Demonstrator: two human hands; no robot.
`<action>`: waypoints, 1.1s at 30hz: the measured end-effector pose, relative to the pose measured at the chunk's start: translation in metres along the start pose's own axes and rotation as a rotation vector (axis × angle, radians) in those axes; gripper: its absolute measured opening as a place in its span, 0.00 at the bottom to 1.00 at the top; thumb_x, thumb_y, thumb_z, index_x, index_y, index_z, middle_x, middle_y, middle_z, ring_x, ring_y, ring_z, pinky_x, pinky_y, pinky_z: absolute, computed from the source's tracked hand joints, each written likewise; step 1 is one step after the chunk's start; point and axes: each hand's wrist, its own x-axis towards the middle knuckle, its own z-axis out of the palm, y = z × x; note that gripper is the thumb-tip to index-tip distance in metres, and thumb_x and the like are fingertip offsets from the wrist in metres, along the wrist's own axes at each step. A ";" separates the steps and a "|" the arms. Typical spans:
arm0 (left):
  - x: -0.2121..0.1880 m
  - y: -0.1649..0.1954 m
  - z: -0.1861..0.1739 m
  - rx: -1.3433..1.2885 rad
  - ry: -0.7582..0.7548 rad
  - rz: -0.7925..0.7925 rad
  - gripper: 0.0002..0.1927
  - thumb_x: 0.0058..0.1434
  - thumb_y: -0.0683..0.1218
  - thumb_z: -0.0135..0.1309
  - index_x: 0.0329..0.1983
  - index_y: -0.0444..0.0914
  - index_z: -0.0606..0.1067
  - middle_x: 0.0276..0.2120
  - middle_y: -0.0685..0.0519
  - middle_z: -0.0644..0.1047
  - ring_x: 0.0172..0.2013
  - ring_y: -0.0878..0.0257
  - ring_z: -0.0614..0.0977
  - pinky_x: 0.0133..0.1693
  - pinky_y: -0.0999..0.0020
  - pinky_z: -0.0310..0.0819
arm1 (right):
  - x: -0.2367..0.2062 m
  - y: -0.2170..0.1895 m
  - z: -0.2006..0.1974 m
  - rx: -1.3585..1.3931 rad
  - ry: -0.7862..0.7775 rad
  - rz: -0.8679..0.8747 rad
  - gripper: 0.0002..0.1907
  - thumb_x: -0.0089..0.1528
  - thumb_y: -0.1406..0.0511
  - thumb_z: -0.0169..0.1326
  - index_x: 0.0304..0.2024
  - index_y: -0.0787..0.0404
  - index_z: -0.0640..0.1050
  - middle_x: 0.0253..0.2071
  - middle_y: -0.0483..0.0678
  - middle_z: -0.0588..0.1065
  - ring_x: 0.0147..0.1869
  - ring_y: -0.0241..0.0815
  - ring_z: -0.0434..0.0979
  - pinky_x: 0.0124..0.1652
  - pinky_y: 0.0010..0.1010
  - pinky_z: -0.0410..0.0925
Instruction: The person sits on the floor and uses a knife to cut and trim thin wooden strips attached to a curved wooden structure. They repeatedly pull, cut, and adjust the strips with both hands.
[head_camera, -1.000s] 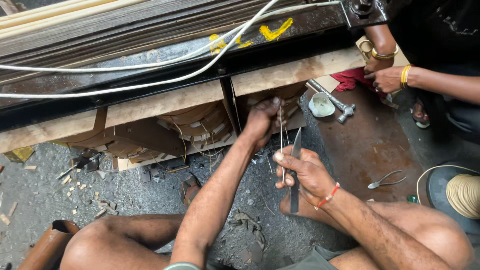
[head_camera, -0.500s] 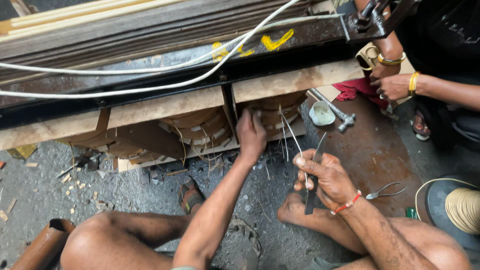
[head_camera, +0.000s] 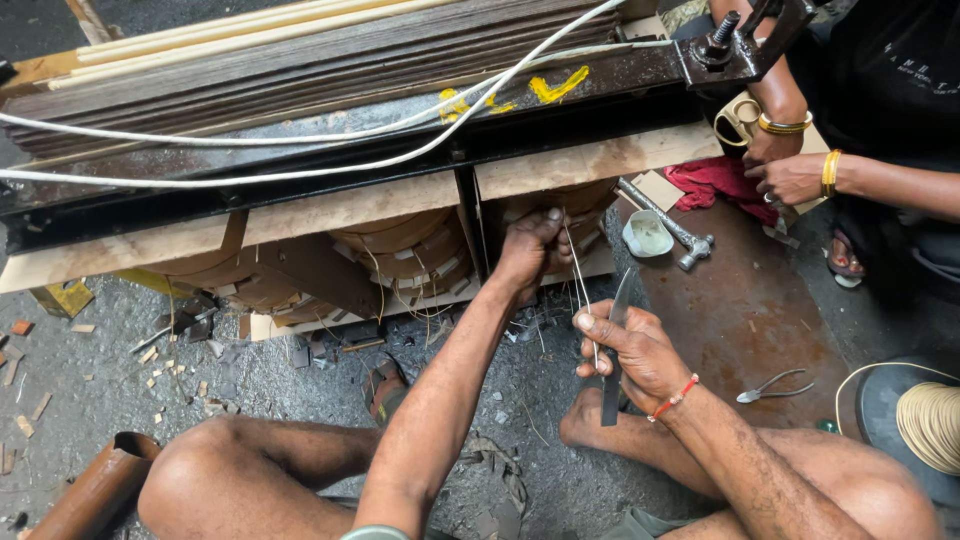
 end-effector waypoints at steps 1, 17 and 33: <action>0.004 -0.005 0.003 0.017 0.010 0.046 0.13 0.74 0.50 0.48 0.41 0.36 0.75 0.27 0.53 0.74 0.26 0.65 0.73 0.31 0.68 0.73 | 0.000 0.000 0.000 -0.001 0.004 -0.003 0.12 0.60 0.63 0.62 0.40 0.65 0.77 0.23 0.46 0.74 0.20 0.31 0.71 0.29 0.34 0.77; -0.007 -0.004 0.007 0.118 0.201 -0.059 0.19 0.69 0.57 0.48 0.42 0.38 0.79 0.31 0.53 0.80 0.29 0.66 0.79 0.33 0.66 0.75 | 0.009 0.013 -0.001 -0.108 0.070 -0.024 0.13 0.58 0.63 0.64 0.39 0.65 0.78 0.24 0.46 0.74 0.20 0.32 0.70 0.29 0.35 0.76; -0.218 0.043 -0.051 1.007 0.132 0.300 0.20 0.65 0.58 0.57 0.29 0.37 0.79 0.21 0.55 0.76 0.23 0.65 0.74 0.28 0.64 0.72 | -0.056 0.085 0.027 0.070 0.104 0.209 0.12 0.62 0.58 0.52 0.41 0.59 0.73 0.25 0.47 0.72 0.20 0.36 0.70 0.20 0.36 0.72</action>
